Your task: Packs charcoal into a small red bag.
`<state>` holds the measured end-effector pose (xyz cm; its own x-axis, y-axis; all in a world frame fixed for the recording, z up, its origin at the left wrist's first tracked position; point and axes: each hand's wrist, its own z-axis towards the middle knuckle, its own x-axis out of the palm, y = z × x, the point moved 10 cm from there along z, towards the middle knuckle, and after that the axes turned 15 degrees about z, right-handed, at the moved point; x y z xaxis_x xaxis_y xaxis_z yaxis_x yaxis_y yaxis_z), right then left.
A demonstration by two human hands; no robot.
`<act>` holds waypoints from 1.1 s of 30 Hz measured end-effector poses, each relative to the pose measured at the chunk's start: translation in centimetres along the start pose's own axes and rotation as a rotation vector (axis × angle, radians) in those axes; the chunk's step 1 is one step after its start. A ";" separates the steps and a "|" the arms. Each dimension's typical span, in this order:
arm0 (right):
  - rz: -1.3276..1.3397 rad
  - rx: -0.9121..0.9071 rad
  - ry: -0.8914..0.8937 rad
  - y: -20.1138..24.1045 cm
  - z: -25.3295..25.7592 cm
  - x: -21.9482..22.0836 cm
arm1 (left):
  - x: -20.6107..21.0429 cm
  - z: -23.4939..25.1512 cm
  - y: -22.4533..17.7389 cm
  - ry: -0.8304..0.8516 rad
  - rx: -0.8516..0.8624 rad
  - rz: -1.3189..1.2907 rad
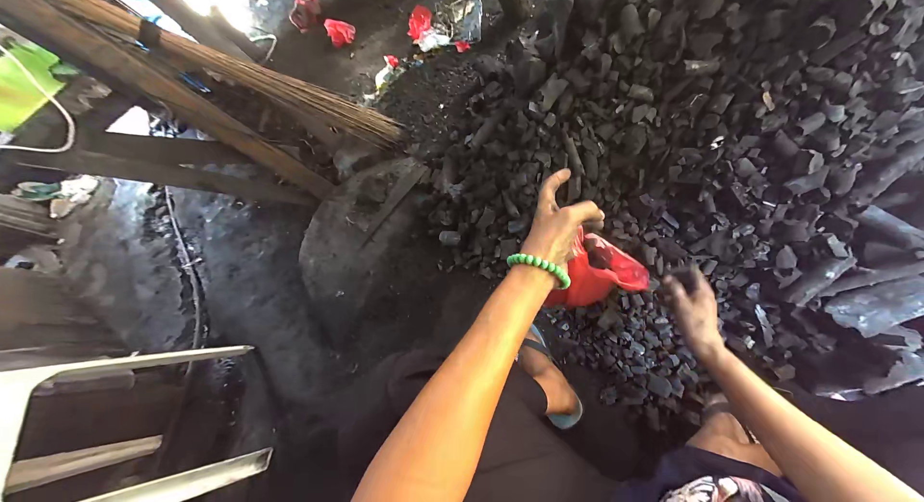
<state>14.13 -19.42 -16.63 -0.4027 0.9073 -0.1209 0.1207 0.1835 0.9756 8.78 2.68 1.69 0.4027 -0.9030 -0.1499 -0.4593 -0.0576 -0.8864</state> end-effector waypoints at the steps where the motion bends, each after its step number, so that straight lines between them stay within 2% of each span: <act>1: -0.194 -0.021 0.144 -2.1 -2.1 1.0 | -0.2 -0.3 -0.7 0.003 0.028 -0.019; 2: -0.394 -0.101 0.393 -4.0 -5.1 3.5 | -0.4 -0.5 -1.3 0.006 0.052 -0.028; 4: -0.634 -0.429 0.927 -7.0 -13.5 8.7 | -0.7 -0.9 -2.0 -0.003 0.074 -0.022; 6: -0.738 -0.473 1.367 -11.4 -19.1 10.4 | -0.9 -1.0 -1.9 -0.013 0.064 -0.009; 7: -0.804 -0.447 1.448 -12.7 -19.4 10.3 | -1.1 -1.0 -1.8 -0.024 0.062 0.005; 9: -0.855 -0.467 1.379 -12.5 -17.0 8.9 | -1.4 -0.8 -1.6 -0.025 0.049 0.023; 12: -0.847 -0.466 1.134 -10.3 -11.9 6.7 | -1.7 -0.6 -1.5 -0.034 0.038 0.041; 15: -0.924 -0.271 0.910 -10.1 -7.1 4.6 | -1.8 -0.5 -1.5 -0.030 0.040 0.041; 18: -1.003 0.087 0.746 -10.5 -3.0 2.0 | -1.7 -0.6 -1.1 -0.014 0.004 0.038; 22: -0.941 0.259 0.620 -10.5 0.8 0.2 | -0.9 -1.1 -0.3 0.058 -0.062 -0.005; 25: -0.653 0.236 0.439 -9.9 3.8 -1.5 | -0.2 -1.3 0.0 0.124 -0.071 -0.031; 27: -0.173 0.219 0.202 -7.5 5.1 -2.8 | 0.0 -1.0 0.7 0.142 -0.062 -0.004; 29: 0.462 0.214 0.003 -4.2 5.0 -2.5 | 0.3 -0.5 2.7 0.147 -0.068 0.080; 31: 0.904 0.157 0.033 -0.2 4.5 0.2 | 0.8 0.1 5.2 0.178 -0.057 0.199; 32: 0.948 0.118 0.134 1.6 4.2 2.3 | 1.0 0.3 6.1 0.190 -0.060 0.238; 33: 0.844 0.086 0.261 3.2 3.7 4.6 | 1.3 0.4 6.5 0.198 -0.063 0.260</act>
<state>16.03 -13.23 -14.77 -0.3420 0.6397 0.6883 0.5342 -0.4703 0.7025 6.66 1.30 -4.50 0.1066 -0.9557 -0.2743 -0.5769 0.1652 -0.8000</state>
